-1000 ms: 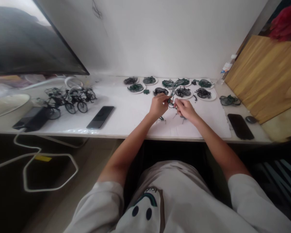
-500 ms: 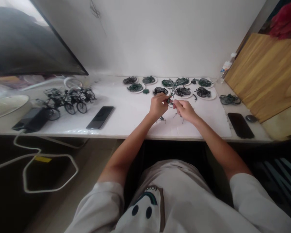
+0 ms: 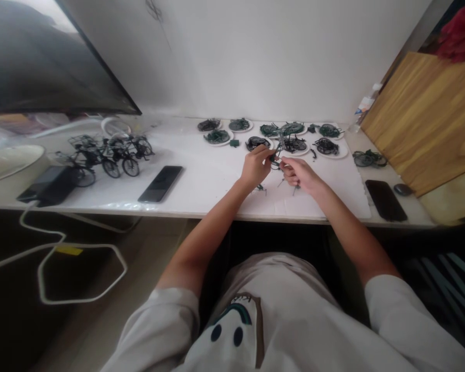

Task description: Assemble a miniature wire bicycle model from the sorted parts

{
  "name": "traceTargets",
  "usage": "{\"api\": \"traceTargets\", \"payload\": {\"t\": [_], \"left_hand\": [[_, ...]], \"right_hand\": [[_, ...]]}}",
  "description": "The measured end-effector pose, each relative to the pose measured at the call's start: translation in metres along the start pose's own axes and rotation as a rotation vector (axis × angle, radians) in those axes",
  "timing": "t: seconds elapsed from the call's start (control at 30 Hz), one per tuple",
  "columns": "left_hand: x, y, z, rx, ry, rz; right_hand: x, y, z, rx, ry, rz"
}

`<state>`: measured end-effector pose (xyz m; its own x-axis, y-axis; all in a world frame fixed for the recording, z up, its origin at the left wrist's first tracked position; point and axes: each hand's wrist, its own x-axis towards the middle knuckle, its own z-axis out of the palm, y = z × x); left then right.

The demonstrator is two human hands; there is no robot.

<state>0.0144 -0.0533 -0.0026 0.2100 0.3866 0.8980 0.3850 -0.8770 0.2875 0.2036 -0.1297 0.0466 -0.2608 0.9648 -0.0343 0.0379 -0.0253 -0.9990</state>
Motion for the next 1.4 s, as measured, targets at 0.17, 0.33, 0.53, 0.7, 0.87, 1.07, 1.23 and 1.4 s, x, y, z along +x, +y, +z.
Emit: {"api": "traceTargets", "payload": {"t": [0.17, 0.33, 0.53, 0.7, 0.87, 1.07, 1.23, 1.4], "left_hand": [[0.0, -0.001, 0.003, -0.058, -0.005, -0.052], [-0.002, 0.002, 0.004, -0.05, 0.015, -0.079], [-0.003, 0.005, 0.001, 0.026, -0.011, -0.083], [-0.001, 0.007, 0.001, 0.007, -0.003, -0.084], [-0.002, 0.012, 0.009, -0.157, 0.003, -0.289], [0.0, 0.012, 0.012, -0.257, 0.076, -0.425], [0.003, 0.017, 0.008, -0.308, 0.069, -0.489], [0.004, 0.027, 0.006, -0.387, 0.004, -0.474]], "right_hand": [[-0.004, 0.006, -0.001, -0.788, 0.291, -0.53], [-0.004, 0.011, -0.003, -1.047, 0.327, -0.558], [-0.002, 0.013, 0.004, -0.432, 0.18, -0.366], [0.002, 0.005, -0.002, 0.162, -0.124, 0.074], [-0.002, -0.003, -0.005, 0.188, -0.089, 0.008], [0.0, -0.003, -0.013, 0.038, 0.071, -0.156], [0.014, 0.013, -0.027, -0.207, 0.397, -0.351], [0.017, 0.027, -0.021, -0.369, 0.501, -0.429]]}}
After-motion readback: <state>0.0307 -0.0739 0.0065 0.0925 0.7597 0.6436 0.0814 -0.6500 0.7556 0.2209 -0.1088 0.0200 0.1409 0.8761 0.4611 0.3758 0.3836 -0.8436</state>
